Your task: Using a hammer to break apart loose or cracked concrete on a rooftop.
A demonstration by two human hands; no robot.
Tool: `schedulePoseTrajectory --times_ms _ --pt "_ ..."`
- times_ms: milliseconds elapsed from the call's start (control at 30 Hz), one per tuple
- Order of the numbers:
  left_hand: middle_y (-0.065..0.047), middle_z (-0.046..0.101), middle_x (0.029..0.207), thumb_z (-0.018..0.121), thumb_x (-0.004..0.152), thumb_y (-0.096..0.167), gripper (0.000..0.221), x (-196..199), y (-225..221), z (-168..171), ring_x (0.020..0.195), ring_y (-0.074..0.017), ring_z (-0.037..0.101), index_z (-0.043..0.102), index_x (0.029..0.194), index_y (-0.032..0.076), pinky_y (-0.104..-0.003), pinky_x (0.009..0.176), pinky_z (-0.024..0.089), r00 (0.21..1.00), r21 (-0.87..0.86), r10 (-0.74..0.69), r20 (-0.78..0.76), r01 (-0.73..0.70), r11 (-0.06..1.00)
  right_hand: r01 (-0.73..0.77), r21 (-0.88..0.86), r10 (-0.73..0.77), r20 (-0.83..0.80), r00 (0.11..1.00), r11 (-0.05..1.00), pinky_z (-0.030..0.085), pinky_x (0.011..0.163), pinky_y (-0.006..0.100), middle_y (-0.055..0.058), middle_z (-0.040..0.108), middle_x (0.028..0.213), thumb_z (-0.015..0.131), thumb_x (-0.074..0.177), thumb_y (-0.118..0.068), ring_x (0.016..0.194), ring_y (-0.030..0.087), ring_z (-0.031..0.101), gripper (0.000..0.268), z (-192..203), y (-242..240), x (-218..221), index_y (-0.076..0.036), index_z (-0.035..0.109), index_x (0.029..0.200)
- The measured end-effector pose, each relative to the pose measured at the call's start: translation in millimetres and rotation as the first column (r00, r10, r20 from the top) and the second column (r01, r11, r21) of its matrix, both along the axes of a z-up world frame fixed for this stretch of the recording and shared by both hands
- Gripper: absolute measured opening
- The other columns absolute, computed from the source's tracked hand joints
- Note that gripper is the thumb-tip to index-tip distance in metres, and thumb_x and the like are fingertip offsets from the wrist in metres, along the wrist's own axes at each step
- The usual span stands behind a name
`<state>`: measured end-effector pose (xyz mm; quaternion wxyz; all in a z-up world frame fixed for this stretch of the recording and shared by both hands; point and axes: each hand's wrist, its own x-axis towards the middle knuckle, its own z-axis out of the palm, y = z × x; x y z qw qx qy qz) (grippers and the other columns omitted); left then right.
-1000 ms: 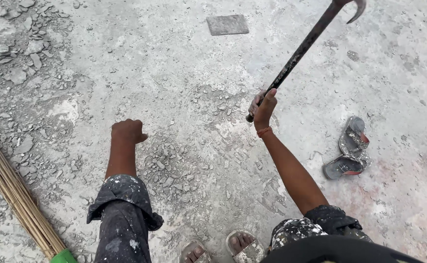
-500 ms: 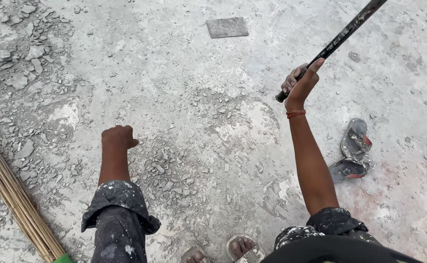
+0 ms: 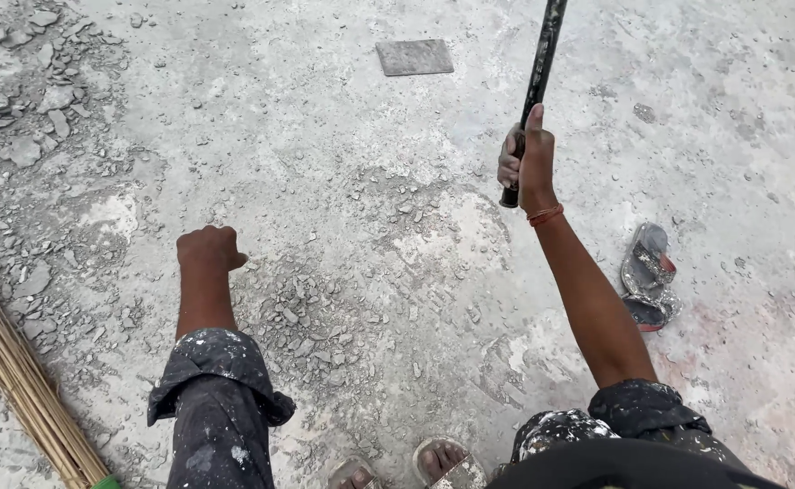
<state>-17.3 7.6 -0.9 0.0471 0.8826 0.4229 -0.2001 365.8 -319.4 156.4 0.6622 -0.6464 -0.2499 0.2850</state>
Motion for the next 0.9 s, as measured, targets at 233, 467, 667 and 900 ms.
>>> schedulePoseTrajectory --times_ms 233,467,667,900 --pt "-0.007 0.075 0.117 0.077 0.085 0.057 0.051 6 -19 -6 0.109 -0.0256 0.074 0.073 0.119 0.019 -0.044 0.088 0.060 0.994 -0.049 -0.014 -0.107 0.009 0.999 0.240 0.316 -0.308 0.188 0.933 0.918 0.033 0.039 0.028 0.001 0.037 0.054 0.042 0.101 -0.074 0.041 0.011 0.038 0.069 -186 13 -16 -0.011 0.038 0.073" --pt "-0.008 0.075 0.117 0.077 0.085 0.059 0.054 10 -20 27 0.109 -0.0279 0.073 0.075 0.117 0.017 -0.046 0.088 0.059 1.000 -0.031 0.010 0.005 -0.010 0.999 -0.107 -0.300 0.023 -0.269 0.963 0.948 0.026 0.035 0.025 -0.008 0.036 0.053 0.047 0.094 -0.079 0.038 0.004 0.031 0.070 -158 19 -31 -0.015 0.045 0.066" --pt "-0.007 0.074 0.120 0.081 0.082 0.051 0.046 -11 -3 -8 0.110 -0.0251 0.073 0.077 0.115 0.021 -0.044 0.089 0.059 0.998 0.014 0.024 -0.053 -0.023 1.000 0.138 0.091 -0.154 0.191 0.970 0.986 0.028 0.035 0.023 -0.004 0.038 0.050 0.043 0.100 -0.075 0.038 0.005 0.034 0.071 -24 5 -10 -0.010 0.045 0.069" --pt "-0.008 0.076 0.116 0.079 0.083 0.056 0.050 19 -19 4 0.107 -0.0273 0.074 0.076 0.116 0.018 -0.045 0.087 0.060 0.999 0.017 -0.048 -0.015 0.049 0.999 0.268 -0.085 -0.226 0.333 0.915 0.960 0.037 0.039 0.027 0.000 0.046 0.050 0.036 0.105 -0.070 0.038 0.009 0.043 0.075 -247 -22 -28 -0.009 0.047 0.063"
